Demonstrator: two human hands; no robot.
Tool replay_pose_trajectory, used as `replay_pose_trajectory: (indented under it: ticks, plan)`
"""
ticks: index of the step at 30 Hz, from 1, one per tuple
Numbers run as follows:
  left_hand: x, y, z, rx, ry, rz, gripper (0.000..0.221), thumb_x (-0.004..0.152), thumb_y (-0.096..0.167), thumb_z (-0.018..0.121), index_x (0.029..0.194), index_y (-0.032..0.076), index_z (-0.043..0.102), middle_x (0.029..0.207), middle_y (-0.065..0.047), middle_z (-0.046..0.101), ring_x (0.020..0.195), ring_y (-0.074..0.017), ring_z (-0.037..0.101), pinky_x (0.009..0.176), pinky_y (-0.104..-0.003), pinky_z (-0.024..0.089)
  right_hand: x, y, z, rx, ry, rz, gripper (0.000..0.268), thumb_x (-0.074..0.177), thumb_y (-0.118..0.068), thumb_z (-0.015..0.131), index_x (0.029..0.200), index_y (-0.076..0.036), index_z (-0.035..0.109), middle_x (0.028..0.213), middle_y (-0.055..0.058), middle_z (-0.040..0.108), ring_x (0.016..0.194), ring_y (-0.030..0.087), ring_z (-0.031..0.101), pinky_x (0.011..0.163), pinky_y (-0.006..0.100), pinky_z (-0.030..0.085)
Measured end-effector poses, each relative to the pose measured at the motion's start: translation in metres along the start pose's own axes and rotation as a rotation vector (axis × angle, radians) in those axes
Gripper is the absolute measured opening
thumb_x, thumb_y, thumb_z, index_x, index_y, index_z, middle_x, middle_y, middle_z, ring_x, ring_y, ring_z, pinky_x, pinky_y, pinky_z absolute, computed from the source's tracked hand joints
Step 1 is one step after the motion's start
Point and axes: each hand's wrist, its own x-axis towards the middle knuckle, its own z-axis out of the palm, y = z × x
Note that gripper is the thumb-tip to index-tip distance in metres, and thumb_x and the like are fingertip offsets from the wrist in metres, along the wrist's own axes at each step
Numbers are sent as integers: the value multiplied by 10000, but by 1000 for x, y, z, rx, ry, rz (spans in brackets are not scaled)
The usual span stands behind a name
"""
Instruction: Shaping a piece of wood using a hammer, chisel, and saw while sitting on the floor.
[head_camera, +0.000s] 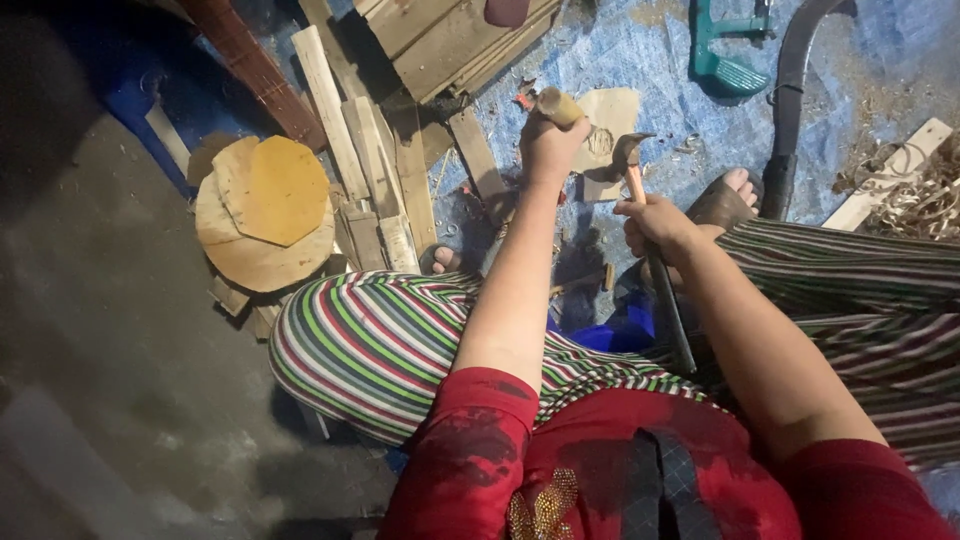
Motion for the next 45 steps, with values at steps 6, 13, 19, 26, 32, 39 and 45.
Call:
replay_pose_trajectory:
  ticks: [6, 13, 19, 26, 32, 39, 45]
  plan:
    - [1, 9, 2, 86, -52, -9, 309, 737, 264, 713, 993, 92, 723, 832, -84, 796, 728, -276, 772, 672, -365, 612, 2, 0, 0, 8, -10, -6, 79, 1035, -151, 542, 1035, -72, 537, 582, -10, 399, 433, 123, 322, 385, 302, 234]
    - [-2, 13, 2, 133, -95, 92, 424, 767, 292, 700, 1161, 137, 668, 1021, -71, 785, 870, -288, 771, 783, -376, 619, 0, -1, 1, -36, 19, 5, 91, 1045, -168, 550, 1047, -77, 541, 607, 6, 422, 446, 134, 351, 390, 311, 258]
    - [5, 18, -1, 95, -189, 12, 496, 738, 308, 764, 1211, 176, 700, 1104, -40, 792, 937, -258, 764, 832, -349, 601, -5, -10, -3, -91, 81, -44, 147, 1035, -170, 584, 1108, -48, 623, 632, 18, 468, 481, 151, 409, 425, 312, 328]
    - [5, 12, -2, -44, -260, -39, 592, 723, 294, 782, 1293, 166, 688, 1200, -48, 781, 1060, -238, 763, 916, -317, 598, -105, -89, 8, -21, 140, -333, 56, 1064, -158, 553, 1037, -117, 526, 661, -57, 453, 484, 74, 378, 446, 226, 349]
    - [-9, 57, -34, -311, -373, -308, 585, 779, 76, 722, 1356, 142, 661, 1234, -36, 746, 1131, -207, 692, 977, -310, 526, -186, -129, 11, -116, 101, -642, 74, 1078, -170, 568, 1117, -119, 530, 698, -49, 463, 548, 78, 415, 492, 236, 378]
    - [18, 3, 3, 140, -406, -48, 569, 733, 276, 821, 1282, 248, 670, 1162, -24, 771, 1058, -243, 735, 928, -373, 588, -258, -158, 23, -493, -137, -1085, 367, 1119, -121, 426, 1456, 23, 438, 689, 1, 463, 460, 100, 467, 397, 227, 447]
    - [14, -4, 7, 86, -302, 6, 556, 692, 304, 833, 1225, 201, 711, 1067, -44, 800, 944, -245, 766, 822, -337, 605, -233, -146, 51, -397, -194, -1116, 379, 1174, -311, 304, 1335, -43, 519, 666, -54, 478, 438, 42, 444, 402, 198, 435]
